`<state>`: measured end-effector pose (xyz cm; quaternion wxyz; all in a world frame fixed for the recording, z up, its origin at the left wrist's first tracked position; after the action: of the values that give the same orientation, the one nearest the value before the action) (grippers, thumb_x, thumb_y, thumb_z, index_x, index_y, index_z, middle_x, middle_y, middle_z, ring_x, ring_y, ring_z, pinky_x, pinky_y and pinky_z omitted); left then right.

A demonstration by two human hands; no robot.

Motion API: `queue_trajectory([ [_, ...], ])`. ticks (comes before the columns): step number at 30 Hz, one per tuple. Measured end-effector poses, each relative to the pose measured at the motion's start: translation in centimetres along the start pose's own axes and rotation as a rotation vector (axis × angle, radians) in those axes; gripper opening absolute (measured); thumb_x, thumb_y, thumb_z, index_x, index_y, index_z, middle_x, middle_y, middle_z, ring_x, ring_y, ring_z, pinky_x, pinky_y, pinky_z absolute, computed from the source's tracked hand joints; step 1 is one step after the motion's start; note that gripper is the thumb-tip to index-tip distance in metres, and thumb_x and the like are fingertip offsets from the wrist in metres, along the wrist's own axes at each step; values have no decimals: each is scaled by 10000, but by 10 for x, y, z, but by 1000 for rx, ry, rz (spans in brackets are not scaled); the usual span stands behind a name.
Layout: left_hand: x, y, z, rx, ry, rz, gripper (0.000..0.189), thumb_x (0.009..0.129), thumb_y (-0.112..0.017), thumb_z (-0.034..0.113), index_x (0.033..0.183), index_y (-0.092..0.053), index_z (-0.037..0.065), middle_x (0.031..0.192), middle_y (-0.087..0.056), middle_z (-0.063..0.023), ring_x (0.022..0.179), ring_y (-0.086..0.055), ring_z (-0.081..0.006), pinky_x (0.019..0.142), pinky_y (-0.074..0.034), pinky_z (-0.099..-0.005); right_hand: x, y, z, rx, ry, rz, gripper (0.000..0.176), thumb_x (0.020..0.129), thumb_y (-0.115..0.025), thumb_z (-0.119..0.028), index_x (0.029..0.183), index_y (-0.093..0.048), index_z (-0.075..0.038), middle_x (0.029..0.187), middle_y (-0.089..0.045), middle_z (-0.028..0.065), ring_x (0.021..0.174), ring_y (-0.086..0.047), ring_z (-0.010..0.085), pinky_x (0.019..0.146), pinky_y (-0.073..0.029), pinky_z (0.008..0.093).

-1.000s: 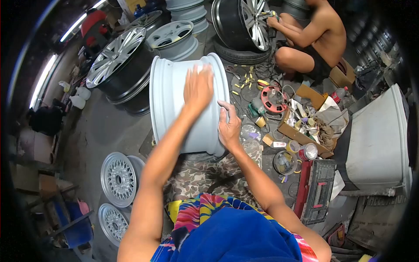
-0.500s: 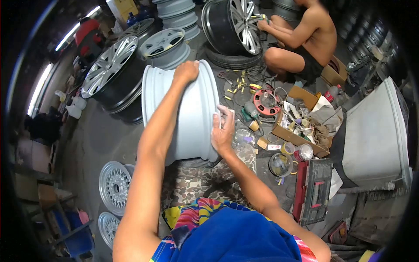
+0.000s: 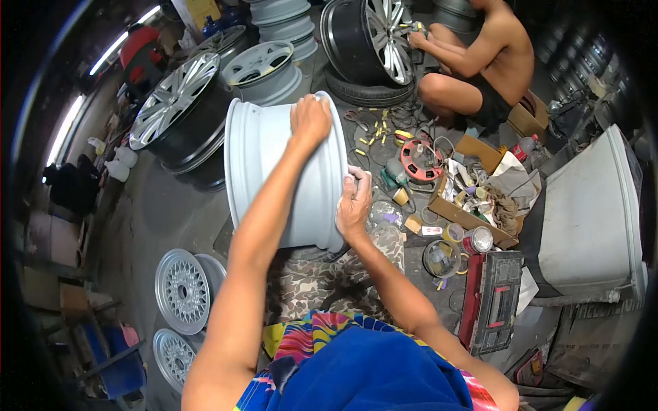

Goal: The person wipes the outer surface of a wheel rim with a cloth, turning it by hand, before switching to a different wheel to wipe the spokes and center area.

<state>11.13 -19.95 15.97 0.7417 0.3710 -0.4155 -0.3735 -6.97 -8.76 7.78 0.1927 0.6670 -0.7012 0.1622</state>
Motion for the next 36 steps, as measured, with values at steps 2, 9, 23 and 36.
queue_trajectory([
  [2, 55, -23, -28, -9, 174, -183, 559, 1029, -454, 416, 1102, -707, -76, 1211, -663, -319, 1199, -605, -490, 1029, -467, -538, 1, 0, 0, -15, 21, 10, 262, 1043, -513, -210, 1145, -596, 16, 1014, -594, 180, 924, -595, 345, 842, -472, 435],
  [9, -47, 1, 18, -96, -218, 84, 431, 1069, -427, 310, 1346, -641, 58, 1406, -593, -223, 1353, -468, -506, 1145, -345, -564, -4, 1, 5, 8, -45, -20, 267, 1053, -510, -227, 1134, -589, 15, 1011, -627, 190, 943, -620, 362, 853, -479, 448],
  [23, 85, -56, -46, -54, 132, -266, 584, 1047, -423, 455, 1222, -682, -38, 1269, -646, -293, 1225, -600, -455, 1051, -458, -519, -2, -1, 9, 14, -66, -21, 297, 1056, -506, -267, 1116, -599, 9, 988, -644, 196, 902, -629, 357, 806, -480, 450],
  [36, -220, 73, 3, -852, 68, -96, 444, 1108, -435, 282, 1319, -633, -55, 1266, -695, -149, 1236, -606, -285, 1105, -419, -391, -8, 2, 32, 347, -312, 57, 234, 1082, -480, -180, 1130, -620, 1, 1025, -580, 86, 813, -562, 157, 735, -482, 309],
])
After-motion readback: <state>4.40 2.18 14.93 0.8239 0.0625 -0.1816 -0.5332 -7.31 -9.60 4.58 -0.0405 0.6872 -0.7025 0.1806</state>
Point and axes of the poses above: each hand's wrist, its own x-axis towards the middle knuckle, its own y-axis out of the back of the hand, z = x × y, the point moved 5 cm from there along x, towards the middle knuckle
